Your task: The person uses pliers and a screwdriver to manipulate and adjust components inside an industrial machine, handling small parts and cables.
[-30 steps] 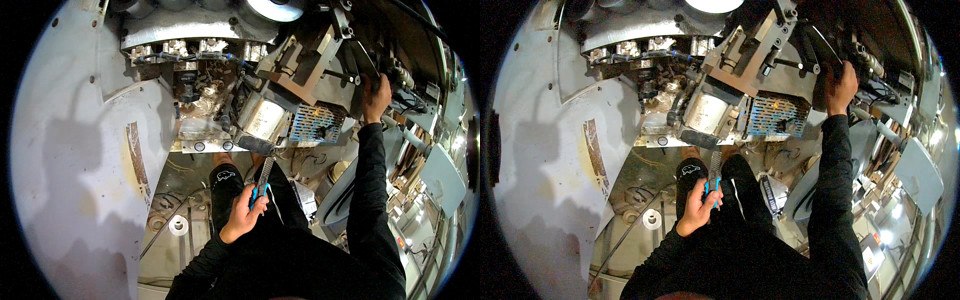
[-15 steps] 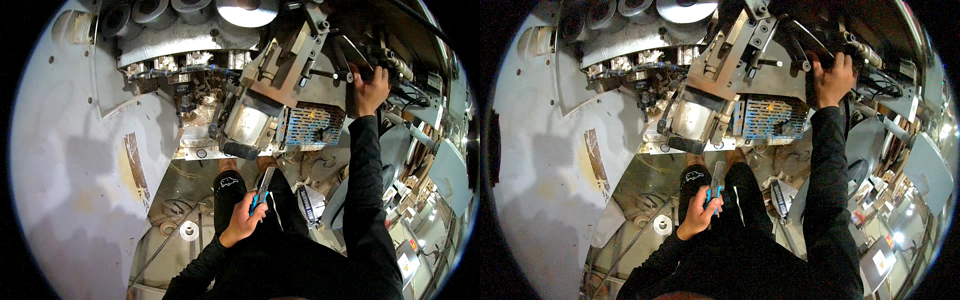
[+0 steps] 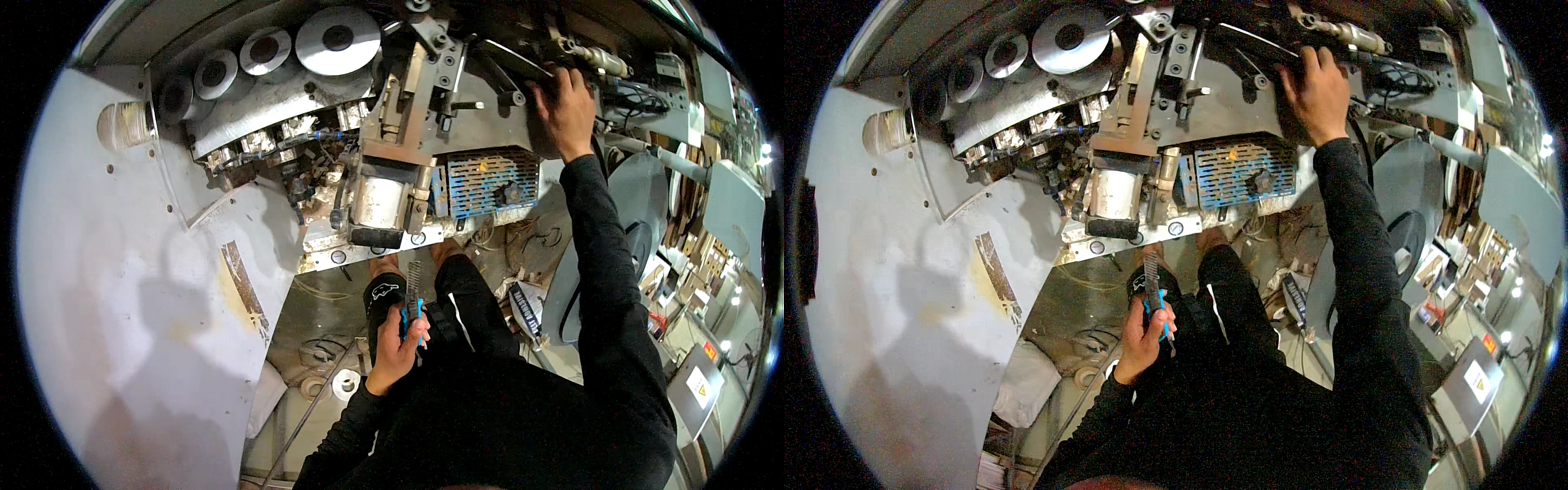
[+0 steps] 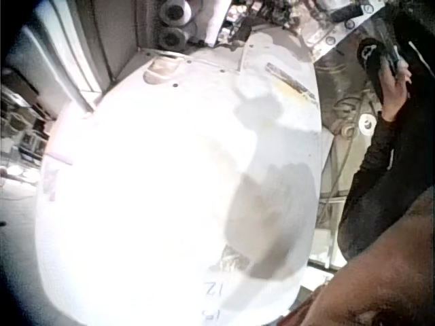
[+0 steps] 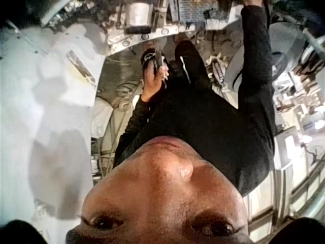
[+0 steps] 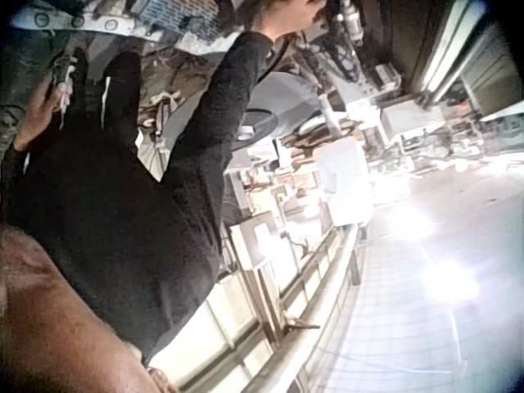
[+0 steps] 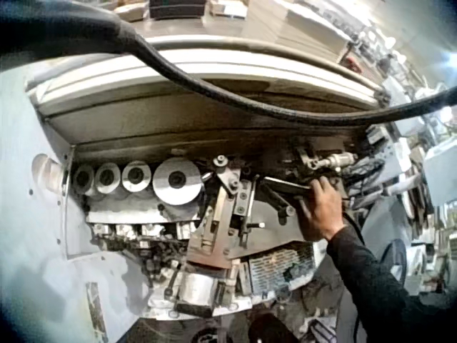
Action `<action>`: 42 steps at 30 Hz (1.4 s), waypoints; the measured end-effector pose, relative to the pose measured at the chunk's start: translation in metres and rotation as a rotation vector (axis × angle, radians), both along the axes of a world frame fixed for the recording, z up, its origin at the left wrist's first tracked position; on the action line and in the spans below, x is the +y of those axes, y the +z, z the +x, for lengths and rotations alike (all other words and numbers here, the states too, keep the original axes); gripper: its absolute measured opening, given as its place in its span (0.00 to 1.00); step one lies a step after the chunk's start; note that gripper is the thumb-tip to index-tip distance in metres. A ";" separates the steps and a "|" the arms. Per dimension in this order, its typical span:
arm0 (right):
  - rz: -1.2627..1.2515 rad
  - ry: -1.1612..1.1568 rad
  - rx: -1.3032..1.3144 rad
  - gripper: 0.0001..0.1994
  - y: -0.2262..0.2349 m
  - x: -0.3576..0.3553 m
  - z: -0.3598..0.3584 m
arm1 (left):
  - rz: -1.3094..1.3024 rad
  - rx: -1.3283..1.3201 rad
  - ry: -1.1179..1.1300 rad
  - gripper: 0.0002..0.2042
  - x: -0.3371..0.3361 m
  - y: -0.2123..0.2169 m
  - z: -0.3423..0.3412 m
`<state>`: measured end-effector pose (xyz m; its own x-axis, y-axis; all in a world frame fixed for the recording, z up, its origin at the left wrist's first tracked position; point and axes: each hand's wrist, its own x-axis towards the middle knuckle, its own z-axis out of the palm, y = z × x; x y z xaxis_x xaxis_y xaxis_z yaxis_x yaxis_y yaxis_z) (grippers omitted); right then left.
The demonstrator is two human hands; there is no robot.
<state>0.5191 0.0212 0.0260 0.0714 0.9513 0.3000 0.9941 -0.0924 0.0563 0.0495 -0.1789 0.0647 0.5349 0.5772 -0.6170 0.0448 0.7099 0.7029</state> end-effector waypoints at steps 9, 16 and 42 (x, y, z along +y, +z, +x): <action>0.141 -0.031 -0.118 0.24 -0.017 0.013 -0.011 | 0.029 0.061 -0.092 0.19 0.013 0.011 0.028; 0.014 -0.042 -0.073 0.15 -0.023 0.008 -0.013 | 0.035 0.085 -0.134 0.21 0.027 0.024 0.028; -0.247 -0.236 0.092 0.17 0.005 -0.284 0.120 | 0.186 0.202 -0.130 0.19 -0.007 0.060 0.130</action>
